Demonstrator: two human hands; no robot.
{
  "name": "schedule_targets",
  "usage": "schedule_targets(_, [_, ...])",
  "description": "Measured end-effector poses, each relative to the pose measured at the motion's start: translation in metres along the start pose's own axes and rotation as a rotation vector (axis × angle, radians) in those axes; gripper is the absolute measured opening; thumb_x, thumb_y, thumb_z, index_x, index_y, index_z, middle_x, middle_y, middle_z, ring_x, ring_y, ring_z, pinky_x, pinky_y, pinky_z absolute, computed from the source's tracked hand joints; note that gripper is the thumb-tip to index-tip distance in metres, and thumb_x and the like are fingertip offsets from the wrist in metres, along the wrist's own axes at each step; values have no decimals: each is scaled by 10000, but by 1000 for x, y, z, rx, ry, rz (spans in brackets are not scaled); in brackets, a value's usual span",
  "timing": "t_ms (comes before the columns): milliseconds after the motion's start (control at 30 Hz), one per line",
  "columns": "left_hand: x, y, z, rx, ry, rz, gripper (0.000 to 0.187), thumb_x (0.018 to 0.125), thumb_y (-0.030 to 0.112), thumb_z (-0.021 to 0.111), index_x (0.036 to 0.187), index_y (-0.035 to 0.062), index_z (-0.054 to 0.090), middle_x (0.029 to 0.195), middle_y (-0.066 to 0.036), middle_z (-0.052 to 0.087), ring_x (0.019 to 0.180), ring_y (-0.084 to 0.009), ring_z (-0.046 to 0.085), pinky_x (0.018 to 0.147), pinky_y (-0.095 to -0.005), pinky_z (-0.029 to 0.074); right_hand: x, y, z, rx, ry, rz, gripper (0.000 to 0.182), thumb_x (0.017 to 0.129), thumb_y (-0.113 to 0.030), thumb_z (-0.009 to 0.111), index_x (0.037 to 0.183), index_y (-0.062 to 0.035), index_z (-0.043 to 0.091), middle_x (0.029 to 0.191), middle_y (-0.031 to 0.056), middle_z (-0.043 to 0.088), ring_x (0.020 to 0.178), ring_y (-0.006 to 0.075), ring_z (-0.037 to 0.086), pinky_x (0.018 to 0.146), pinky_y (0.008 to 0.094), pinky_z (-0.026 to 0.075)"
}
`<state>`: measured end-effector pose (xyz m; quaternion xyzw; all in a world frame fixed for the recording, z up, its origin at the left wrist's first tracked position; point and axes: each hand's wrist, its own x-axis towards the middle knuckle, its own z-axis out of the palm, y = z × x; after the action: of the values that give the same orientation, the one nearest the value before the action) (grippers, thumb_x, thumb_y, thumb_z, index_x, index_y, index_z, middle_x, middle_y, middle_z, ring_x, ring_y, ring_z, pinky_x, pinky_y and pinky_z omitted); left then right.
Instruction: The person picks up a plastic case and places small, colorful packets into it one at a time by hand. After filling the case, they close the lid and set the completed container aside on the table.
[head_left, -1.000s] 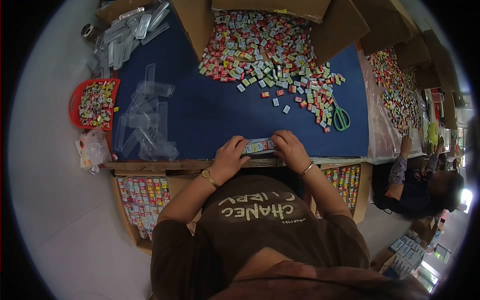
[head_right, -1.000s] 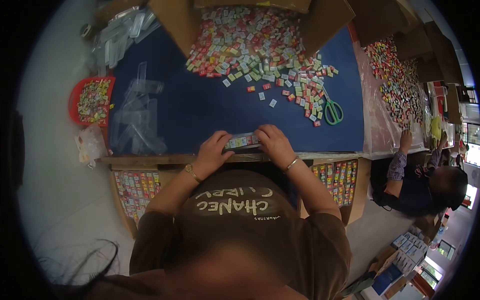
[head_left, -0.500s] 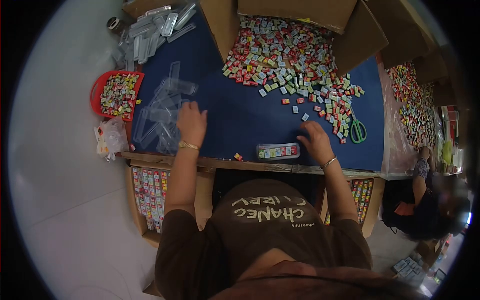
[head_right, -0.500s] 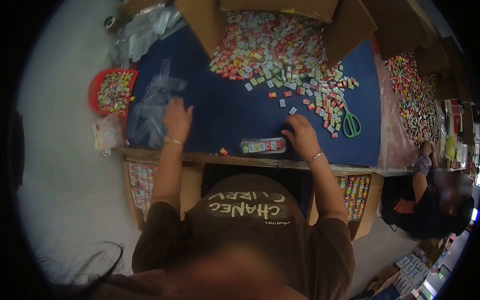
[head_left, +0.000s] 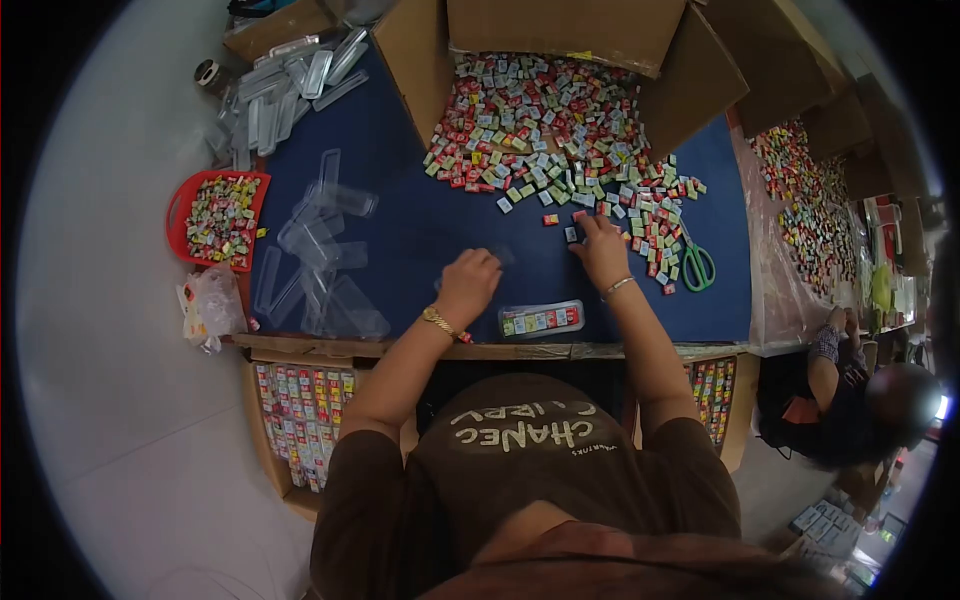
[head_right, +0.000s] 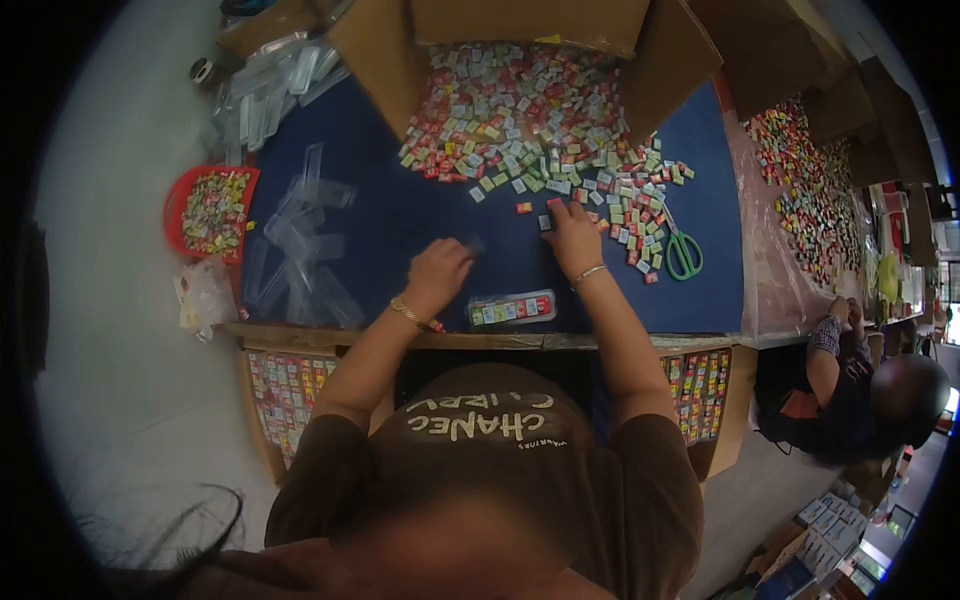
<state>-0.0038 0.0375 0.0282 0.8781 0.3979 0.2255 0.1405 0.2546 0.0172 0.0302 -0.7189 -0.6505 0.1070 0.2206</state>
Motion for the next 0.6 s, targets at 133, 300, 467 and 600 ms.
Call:
schedule_targets(133, [27,16,14,-169,-233,56,124,778,145,718,875,79,678,873,-43,617,871,-250,612,685,-376,534,37,-12,27,104,-7,-138,341,729,-74,769,1044,-59,639,1022,137,624,926,344,631,780,415,524])
schedule_targets(300, [76,-22,17,-65,102,8,202,758,105,732,951,75,682,984,-64,617,950,-263,595,757,-377,529,72,-15,29,118,44,-239,221,750,-70,708,965,-69,654,988,117,630,928,335,616,781,417,516])
schedule_targets(467, [87,-41,33,-43,143,62,272,751,87,722,1016,58,668,1016,-80,616,954,-289,600,812,-380,513,75,-20,43,-7,121,-435,253,768,-41,654,1017,-87,636,973,102,628,946,312,601,788,413,512])
schedule_targets(600, [55,-21,25,-34,61,-93,318,738,98,747,1042,53,667,1002,-79,601,955,-280,594,801,-381,519,51,-22,38,161,-58,-364,294,770,-46,690,1058,-81,640,1079,92,633,999,320,605,843,402,514])
